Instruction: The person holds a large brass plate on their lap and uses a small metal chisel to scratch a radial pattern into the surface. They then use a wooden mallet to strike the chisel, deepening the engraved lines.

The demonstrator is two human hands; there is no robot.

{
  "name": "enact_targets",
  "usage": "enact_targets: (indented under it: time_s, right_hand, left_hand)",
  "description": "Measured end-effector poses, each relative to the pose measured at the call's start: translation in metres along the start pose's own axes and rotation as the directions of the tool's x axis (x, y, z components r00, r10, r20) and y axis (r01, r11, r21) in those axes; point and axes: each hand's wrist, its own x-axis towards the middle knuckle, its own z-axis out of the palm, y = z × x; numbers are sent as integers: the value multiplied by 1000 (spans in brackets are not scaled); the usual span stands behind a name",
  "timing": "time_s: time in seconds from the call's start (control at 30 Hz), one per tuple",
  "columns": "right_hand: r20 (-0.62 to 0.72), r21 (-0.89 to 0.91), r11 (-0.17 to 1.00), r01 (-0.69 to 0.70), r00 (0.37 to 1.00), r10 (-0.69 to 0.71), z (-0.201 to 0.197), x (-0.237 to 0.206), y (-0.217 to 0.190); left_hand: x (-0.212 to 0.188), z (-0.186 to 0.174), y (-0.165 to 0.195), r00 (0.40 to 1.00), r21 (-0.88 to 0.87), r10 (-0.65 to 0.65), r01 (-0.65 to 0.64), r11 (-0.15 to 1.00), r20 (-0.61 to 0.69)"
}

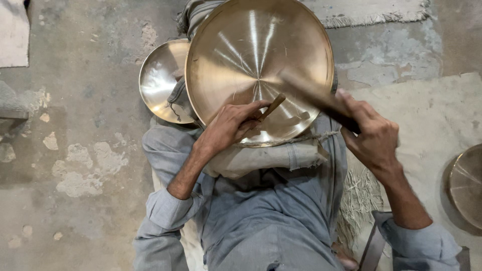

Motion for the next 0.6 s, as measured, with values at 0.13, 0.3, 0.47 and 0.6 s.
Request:
enact_targets:
  time_s: [0.13, 0.3, 0.47, 0.6]
  right_hand:
    - [8, 438, 899, -1, 1000, -3, 1, -3, -3]
    - [-181, 259, 956, 137, 979, -91, -3, -1, -6]
    - [42, 125, 990, 69, 996, -75, -6, 1, -6]
    - [-61, 542, 840, -23, 996, 67, -3, 1, -9]
  left_hand:
    - [-3, -2, 2, 996, 53, 85, -83, 995, -41]
    - [-3, -4, 5, 999, 25, 37, -37, 999, -24]
    - [-4, -5, 6, 1000, 59, 23, -22, 998, -19]
    - [-5, -5, 6, 996, 45, 76, -74, 996, -50]
